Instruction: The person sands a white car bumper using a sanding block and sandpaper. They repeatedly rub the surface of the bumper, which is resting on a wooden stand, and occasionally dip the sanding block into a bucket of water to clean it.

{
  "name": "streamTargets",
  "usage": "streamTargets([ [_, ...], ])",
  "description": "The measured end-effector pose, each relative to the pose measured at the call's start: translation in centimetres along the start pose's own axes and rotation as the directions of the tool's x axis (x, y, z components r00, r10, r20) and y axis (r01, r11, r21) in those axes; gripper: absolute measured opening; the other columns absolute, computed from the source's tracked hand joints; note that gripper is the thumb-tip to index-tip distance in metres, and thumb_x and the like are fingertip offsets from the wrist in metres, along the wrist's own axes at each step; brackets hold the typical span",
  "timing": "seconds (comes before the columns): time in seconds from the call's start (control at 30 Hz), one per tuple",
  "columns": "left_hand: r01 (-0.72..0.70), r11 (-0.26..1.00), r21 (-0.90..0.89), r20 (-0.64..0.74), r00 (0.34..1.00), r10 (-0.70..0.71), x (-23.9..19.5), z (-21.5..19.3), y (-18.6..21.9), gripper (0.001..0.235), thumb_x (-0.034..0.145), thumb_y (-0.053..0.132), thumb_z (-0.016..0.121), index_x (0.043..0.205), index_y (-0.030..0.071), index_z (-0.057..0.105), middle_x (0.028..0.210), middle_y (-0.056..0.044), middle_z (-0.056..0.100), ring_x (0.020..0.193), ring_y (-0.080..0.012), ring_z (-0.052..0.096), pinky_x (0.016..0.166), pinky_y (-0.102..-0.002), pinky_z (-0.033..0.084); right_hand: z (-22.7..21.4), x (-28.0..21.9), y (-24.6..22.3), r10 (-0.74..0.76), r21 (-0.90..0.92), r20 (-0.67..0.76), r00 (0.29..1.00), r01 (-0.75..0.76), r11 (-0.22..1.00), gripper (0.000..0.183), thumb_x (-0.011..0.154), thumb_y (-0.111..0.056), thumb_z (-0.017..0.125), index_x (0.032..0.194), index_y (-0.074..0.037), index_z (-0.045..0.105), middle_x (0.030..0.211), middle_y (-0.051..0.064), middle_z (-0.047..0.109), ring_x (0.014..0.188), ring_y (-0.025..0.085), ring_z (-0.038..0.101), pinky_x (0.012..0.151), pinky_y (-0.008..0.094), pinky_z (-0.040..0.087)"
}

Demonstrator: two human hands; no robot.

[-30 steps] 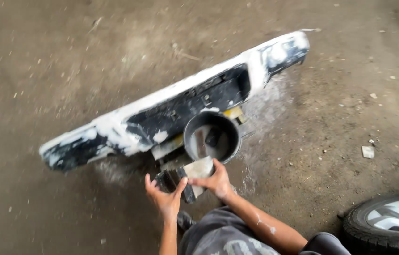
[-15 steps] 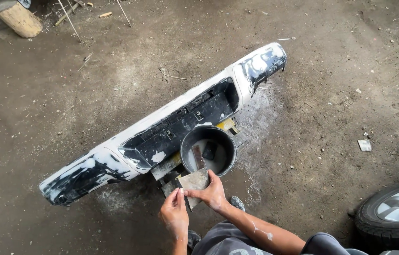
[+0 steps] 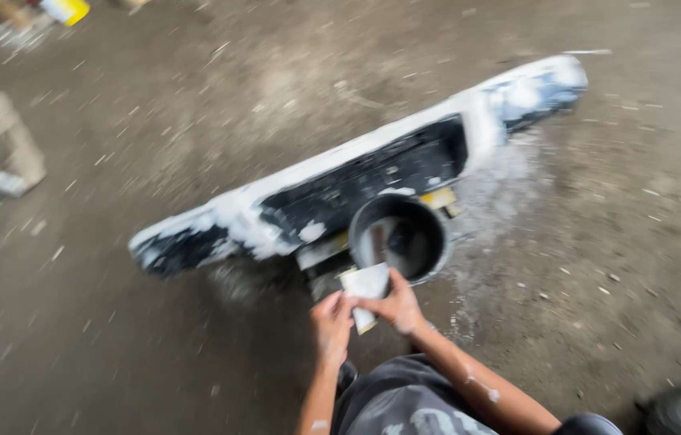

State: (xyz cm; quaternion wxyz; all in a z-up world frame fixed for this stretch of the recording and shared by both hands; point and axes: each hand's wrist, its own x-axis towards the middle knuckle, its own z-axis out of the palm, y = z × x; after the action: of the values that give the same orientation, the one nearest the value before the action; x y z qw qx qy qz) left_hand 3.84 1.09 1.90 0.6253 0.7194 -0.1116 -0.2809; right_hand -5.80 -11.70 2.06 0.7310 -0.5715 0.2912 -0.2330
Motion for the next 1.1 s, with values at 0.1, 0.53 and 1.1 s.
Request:
streamTargets([
  [0.1,-0.002,1.0,0.01,-0.011,1.0,0.002,-0.9,1.3,0.9,0.021,0.097,0.018,0.068,0.106,0.0,0.076,0.085,-0.001,0.075,0.07,-0.0057,0.065,0.055,-0.023,0.053,-0.5,-0.2,-1.1,0.049,-0.024,0.058,0.997,-0.047,0.999,0.066,0.067,-0.015,0.093,0.122,0.001,0.059,0.105,0.01,0.074,0.09,0.016,0.072,0.078,0.031,0.061],
  [0.53,-0.118,0.993,0.021,-0.308,0.944,0.118,0.6,5.4,3.8,0.02,0.099,0.02,0.07,0.093,0.001,0.073,0.075,-0.008,0.072,0.06,-0.0133,0.063,0.053,-0.03,0.053,-7.2,2.2,4.5,0.242,0.465,0.385,0.891,-0.413,0.783,0.087,0.079,-0.05,0.084,0.143,-0.006,0.045,0.14,0.011,0.057,0.124,0.026,0.057,0.097,0.046,0.046],
  [1.1,0.043,0.862,-0.506,-0.25,0.949,-0.194,0.1,7.2,0.1,0.024,0.099,0.018,0.067,0.108,-0.004,0.069,0.093,-0.01,0.076,0.077,-0.0164,0.074,0.066,-0.032,0.064,-10.0,5.3,1.9,0.038,0.63,0.6,0.799,-0.502,0.593,0.104,0.072,-0.048,0.093,0.152,-0.002,0.045,0.142,0.018,0.058,0.126,0.031,0.06,0.105,0.048,0.05],
])
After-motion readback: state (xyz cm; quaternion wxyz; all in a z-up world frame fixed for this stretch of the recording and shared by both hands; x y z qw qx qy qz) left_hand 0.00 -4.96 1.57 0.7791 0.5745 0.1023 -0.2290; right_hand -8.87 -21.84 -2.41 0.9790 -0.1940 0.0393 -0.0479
